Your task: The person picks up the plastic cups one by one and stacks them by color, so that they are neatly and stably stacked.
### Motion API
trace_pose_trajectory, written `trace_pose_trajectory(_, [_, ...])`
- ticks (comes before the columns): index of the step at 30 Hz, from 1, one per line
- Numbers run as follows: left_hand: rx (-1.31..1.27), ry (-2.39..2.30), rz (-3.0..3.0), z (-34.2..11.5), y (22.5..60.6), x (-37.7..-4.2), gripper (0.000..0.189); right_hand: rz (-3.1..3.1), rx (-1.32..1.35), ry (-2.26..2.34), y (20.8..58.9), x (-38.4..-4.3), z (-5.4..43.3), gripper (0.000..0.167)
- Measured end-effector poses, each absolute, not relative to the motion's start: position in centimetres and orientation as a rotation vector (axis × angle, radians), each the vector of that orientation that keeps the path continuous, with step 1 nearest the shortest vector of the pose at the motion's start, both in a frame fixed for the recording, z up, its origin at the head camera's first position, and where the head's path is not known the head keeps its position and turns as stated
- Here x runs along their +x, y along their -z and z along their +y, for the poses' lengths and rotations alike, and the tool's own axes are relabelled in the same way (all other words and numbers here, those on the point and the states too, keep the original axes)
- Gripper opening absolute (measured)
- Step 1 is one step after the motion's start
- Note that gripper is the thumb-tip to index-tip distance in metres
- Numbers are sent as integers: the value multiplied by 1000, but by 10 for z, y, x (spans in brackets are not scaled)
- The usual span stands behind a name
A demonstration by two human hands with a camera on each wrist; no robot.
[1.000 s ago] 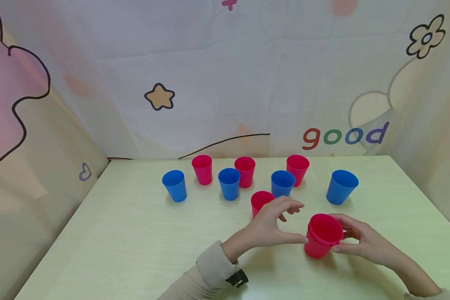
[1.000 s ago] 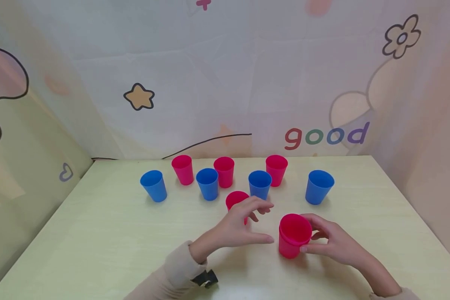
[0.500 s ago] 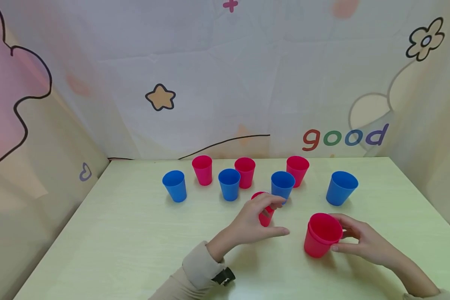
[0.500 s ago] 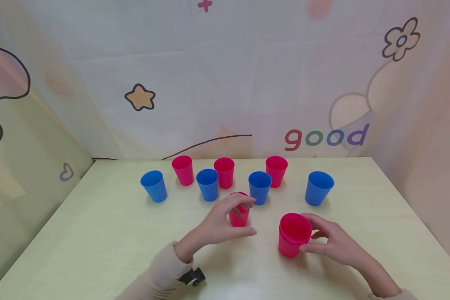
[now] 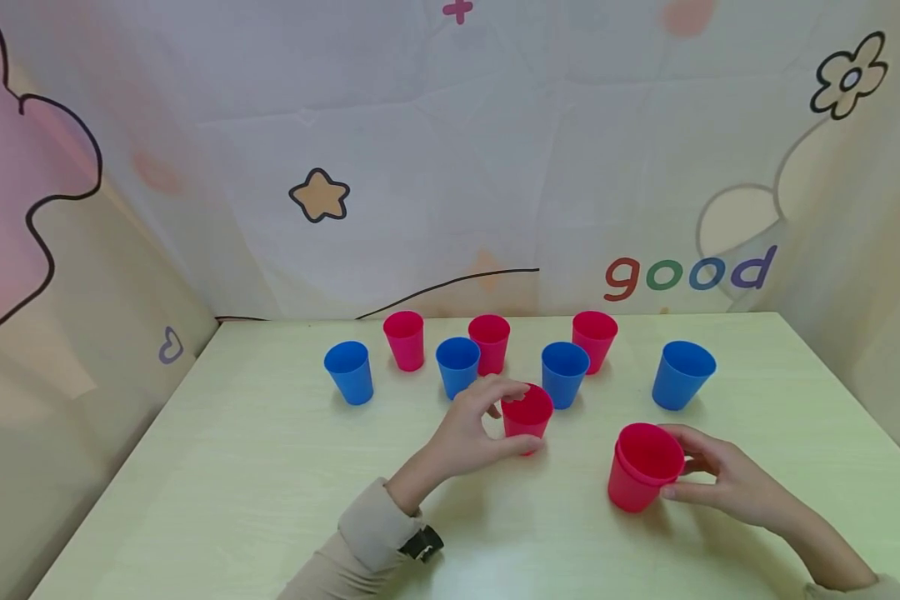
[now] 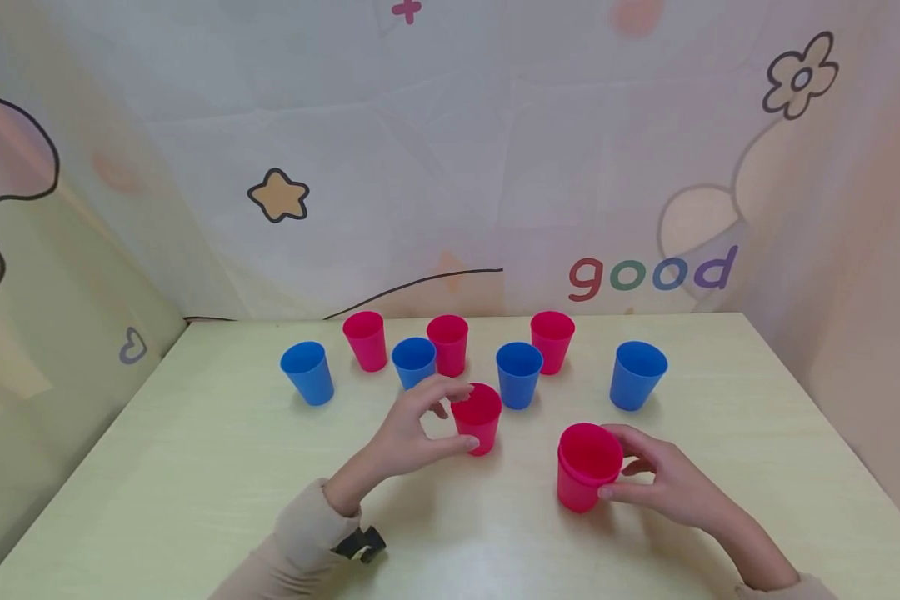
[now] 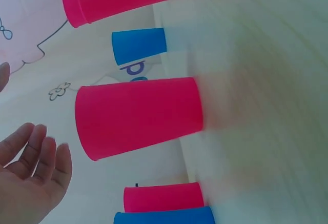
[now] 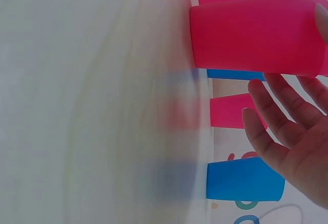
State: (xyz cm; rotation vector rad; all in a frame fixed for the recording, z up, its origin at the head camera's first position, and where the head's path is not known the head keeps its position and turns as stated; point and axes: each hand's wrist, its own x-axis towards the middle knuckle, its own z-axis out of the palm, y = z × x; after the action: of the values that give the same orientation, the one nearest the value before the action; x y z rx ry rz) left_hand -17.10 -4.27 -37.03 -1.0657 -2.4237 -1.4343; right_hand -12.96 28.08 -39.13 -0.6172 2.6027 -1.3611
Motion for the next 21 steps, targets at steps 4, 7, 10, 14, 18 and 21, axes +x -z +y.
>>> trace_pose_trajectory(4, [-967,1354,-2472,-45,374,-174,56,2591,-616,1362,391,-130,281,62])
trace_pose_trajectory(7, [-908,1335,-2513,-45,377,-178,59,2589,-624,1364,391,-130,281,62])
trace_pose_trajectory(10, [-873,1333,-2562,-45,379,-181,63,2598,-629,1365,391,-129,281,61])
trace_pose_trajectory(14, [-840,1335,-2637,-44,381,-186,67,2597,-622,1369,391,-129,281,62])
trace_pose_trajectory(18, [-814,1367,-2684,-43,383,-190,68,2586,-619,1376,391,-129,280,62])
trace_pose_trajectory(21, [-802,1385,-2715,-41,385,-194,68,2579,-617,1379,391,-129,280,62])
